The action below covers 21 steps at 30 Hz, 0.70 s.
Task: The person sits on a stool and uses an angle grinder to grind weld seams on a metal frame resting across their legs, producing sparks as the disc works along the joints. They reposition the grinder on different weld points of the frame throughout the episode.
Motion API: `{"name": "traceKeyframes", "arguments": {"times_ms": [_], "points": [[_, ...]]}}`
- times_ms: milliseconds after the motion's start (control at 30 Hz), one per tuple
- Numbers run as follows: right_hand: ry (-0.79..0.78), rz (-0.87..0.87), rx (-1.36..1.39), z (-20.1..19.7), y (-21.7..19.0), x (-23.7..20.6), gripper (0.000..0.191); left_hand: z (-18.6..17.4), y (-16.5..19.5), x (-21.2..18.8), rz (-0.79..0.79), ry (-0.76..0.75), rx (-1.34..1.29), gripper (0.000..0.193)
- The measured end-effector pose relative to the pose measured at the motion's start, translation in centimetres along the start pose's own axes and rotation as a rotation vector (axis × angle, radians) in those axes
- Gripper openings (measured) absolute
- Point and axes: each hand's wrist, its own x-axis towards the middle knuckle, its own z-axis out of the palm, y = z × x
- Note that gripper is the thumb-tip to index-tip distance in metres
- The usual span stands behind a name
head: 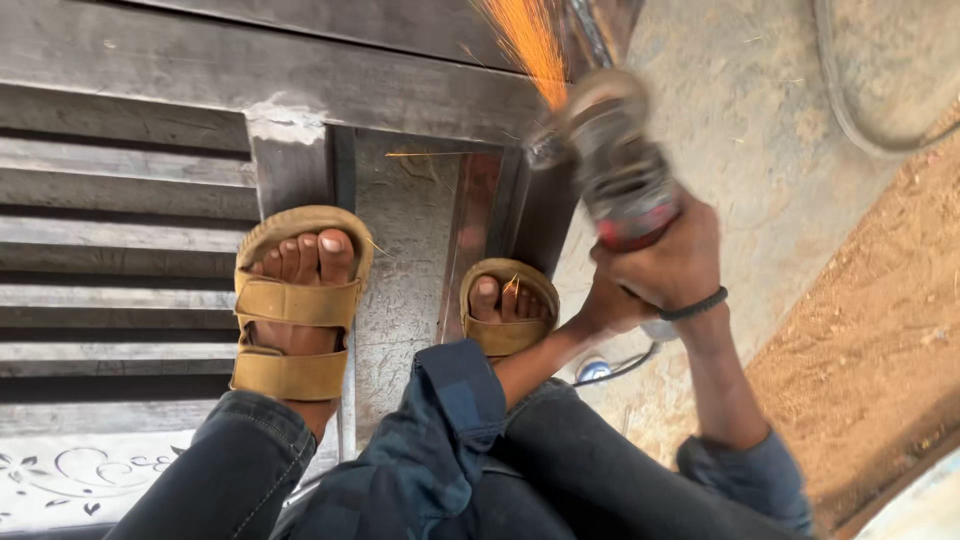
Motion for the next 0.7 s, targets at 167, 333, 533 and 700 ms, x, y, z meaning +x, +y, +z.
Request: {"name": "traceKeyframes", "arguments": {"times_ms": [167,333,533,700], "points": [[0.01,-0.049,-0.114,-0.1,0.7,-0.1,0.063,0.1,0.4,-0.2,-0.01,-0.012,0.007,0.084],[0.047,0.009,0.019,0.0,0.7,-0.6,0.053,0.2,0.6,-0.4,-0.016,0.023,-0.006,0.085],[-0.025,-0.081,-0.127,0.0,0.4,-0.2,0.066,0.1,0.9,-0.2,-0.013,0.004,-0.002,0.085],[0.023,-0.045,-0.063,0.2,0.3,0.2,0.061,-0.2,1.4,0.6,-0.005,0.03,-0.025,0.085]]}}
